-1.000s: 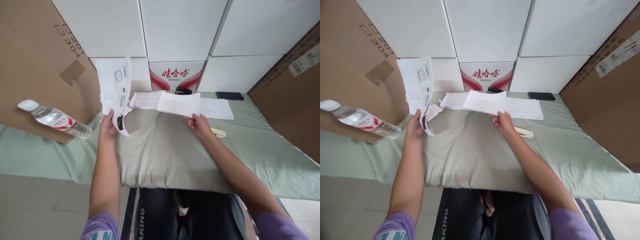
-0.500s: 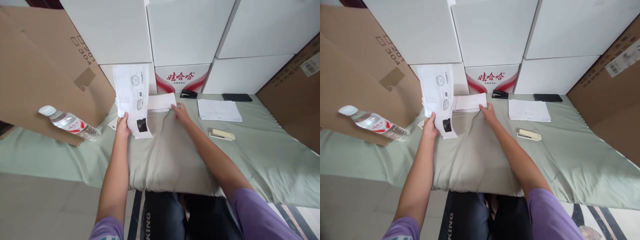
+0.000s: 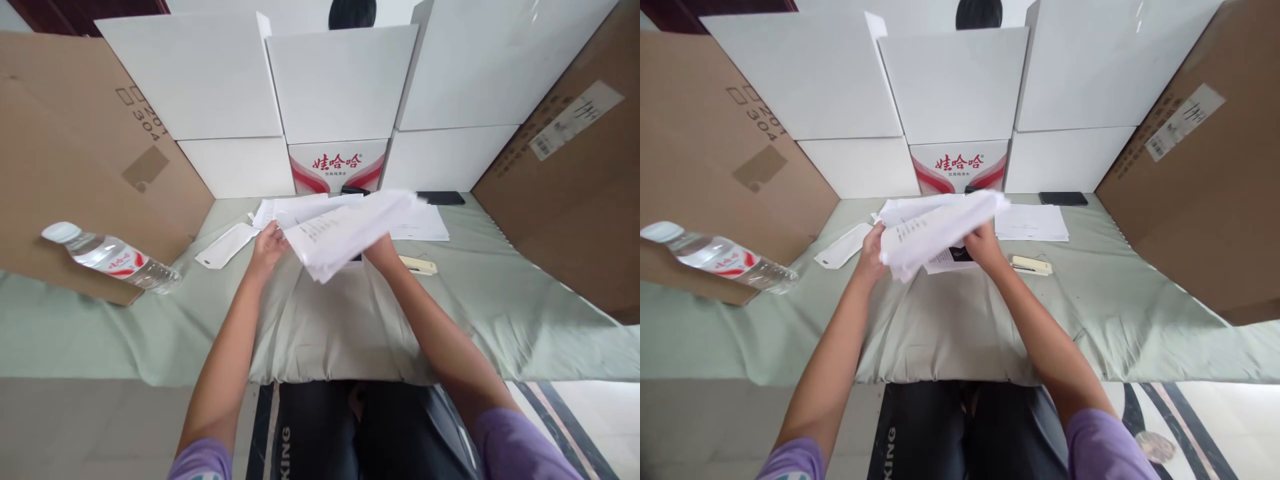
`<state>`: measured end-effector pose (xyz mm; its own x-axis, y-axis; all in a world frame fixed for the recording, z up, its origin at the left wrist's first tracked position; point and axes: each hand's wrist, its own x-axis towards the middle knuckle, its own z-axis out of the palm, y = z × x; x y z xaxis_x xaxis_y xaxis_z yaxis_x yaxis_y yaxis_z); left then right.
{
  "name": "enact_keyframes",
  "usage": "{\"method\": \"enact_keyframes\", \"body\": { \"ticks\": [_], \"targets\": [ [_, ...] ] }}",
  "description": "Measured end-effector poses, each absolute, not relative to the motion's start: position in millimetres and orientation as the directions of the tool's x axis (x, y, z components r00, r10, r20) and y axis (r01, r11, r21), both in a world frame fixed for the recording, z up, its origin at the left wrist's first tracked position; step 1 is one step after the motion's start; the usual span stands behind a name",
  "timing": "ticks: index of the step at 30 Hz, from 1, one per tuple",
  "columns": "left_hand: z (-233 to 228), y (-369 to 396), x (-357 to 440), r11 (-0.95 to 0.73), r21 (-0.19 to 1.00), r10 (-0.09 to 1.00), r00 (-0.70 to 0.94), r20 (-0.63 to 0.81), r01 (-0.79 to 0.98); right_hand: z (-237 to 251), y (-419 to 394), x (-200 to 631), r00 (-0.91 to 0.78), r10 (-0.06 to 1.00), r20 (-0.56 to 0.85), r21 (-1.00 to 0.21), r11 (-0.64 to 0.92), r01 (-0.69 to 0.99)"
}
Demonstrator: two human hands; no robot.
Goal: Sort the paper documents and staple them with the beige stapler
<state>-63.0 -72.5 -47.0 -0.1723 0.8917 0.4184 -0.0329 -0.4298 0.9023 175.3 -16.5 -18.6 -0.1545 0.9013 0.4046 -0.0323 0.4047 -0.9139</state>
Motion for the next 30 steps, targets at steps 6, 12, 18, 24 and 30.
{"method": "enact_keyframes", "body": {
  "ticks": [6,12,18,24,30],
  "targets": [
    [-1.6,-62.5,-40.7,-0.391,0.881,0.903,-0.074,0.424,0.266,-23.8,-27.0,197.7,-0.290,0.854,0.432,-0.900,0.426,-0.087],
    [-14.1,-18.7,-16.6,-0.389,0.920,0.879,-0.282,0.384,0.041,-0.9,-14.1,200.5,-0.217,0.875,0.432,-0.902,0.413,-0.130],
    [-19.9,16.3,-21.9,-0.544,0.830,0.796,-0.389,0.464,-0.124,3.0,3.6,218.5,-0.562,0.813,0.153,-0.987,0.095,-0.132],
    [-43.3,28.8,-36.2,-0.540,0.811,0.796,-0.450,0.405,-0.225,-9.0,23.1,229.2,-0.666,0.744,0.048,-0.980,0.164,0.113],
    [-46.3,14.0,-43.0,-0.425,0.816,0.899,-0.289,0.329,-0.391,-19.3,47.2,229.5,-0.331,0.903,0.272,-0.917,0.348,0.196]
  ]
}}
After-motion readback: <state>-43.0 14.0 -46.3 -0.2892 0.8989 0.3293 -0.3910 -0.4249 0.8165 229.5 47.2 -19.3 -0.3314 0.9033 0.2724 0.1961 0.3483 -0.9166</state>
